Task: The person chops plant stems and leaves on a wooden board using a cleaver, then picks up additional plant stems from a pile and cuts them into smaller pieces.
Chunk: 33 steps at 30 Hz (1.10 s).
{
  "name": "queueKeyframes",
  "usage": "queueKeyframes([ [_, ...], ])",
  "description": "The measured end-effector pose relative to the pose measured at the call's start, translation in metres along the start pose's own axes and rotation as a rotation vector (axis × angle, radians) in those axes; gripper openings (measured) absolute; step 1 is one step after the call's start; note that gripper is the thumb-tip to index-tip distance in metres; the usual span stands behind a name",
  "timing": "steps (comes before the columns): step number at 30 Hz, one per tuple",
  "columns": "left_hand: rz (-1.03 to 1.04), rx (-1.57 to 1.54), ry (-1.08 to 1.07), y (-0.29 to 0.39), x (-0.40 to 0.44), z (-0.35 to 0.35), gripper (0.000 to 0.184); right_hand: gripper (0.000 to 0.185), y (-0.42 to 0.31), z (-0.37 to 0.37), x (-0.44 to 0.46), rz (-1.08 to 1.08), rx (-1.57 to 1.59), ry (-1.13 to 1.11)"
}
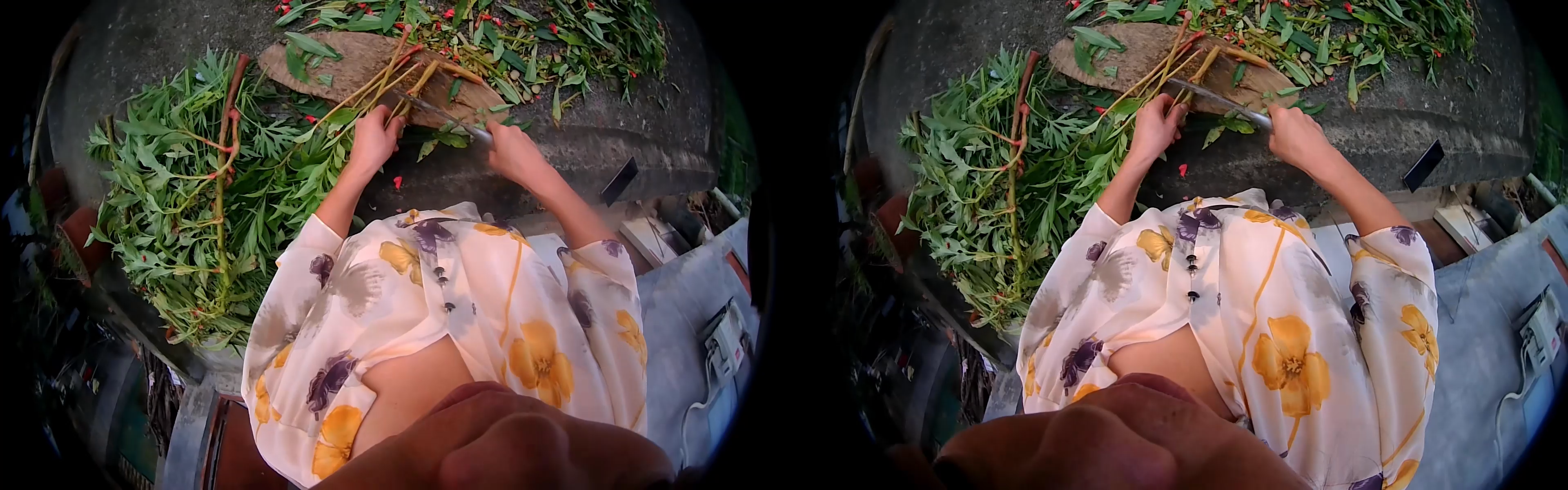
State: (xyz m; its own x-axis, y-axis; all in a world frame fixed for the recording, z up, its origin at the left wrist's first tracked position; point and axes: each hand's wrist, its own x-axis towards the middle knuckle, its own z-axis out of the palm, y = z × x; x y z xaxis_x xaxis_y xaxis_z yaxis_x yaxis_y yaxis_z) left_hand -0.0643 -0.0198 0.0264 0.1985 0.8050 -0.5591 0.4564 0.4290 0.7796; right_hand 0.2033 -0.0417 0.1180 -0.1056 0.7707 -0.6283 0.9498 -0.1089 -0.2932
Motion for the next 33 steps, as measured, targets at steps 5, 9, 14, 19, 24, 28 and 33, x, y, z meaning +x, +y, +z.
queueKeyframes([
  [5,0.208,0.577,0.217,0.005,-0.027,0.007,0.032,0.025,-0.011,-0.011,0.01,0.013,-0.025,-0.078],
  [9,0.253,0.71,0.199,-0.019,-0.022,0.011,0.021,0.03,-0.021,-0.021,0.014,0.0,-0.019,-0.075],
  [14,0.314,0.739,0.165,-0.029,-0.017,0.012,0.01,0.029,-0.027,-0.012,0.038,0.015,-0.029,-0.151],
  [19,0.275,0.682,0.164,-0.029,-0.016,0.014,0.011,0.026,-0.014,0.004,0.035,0.013,0.061,-0.084],
  [24,0.33,0.414,0.198,-0.027,-0.022,0.004,0.026,0.024,0.007,0.013,0.027,-0.056,0.254,0.009],
  [28,0.334,0.39,0.093,-0.031,-0.025,-0.005,0.026,0.025,0.017,0.025,0.012,-0.007,0.415,0.108],
  [33,0.23,0.213,-0.009,-0.008,-0.017,-0.009,0.023,0.025,0.013,0.03,-0.022,0.025,0.53,0.184],
])
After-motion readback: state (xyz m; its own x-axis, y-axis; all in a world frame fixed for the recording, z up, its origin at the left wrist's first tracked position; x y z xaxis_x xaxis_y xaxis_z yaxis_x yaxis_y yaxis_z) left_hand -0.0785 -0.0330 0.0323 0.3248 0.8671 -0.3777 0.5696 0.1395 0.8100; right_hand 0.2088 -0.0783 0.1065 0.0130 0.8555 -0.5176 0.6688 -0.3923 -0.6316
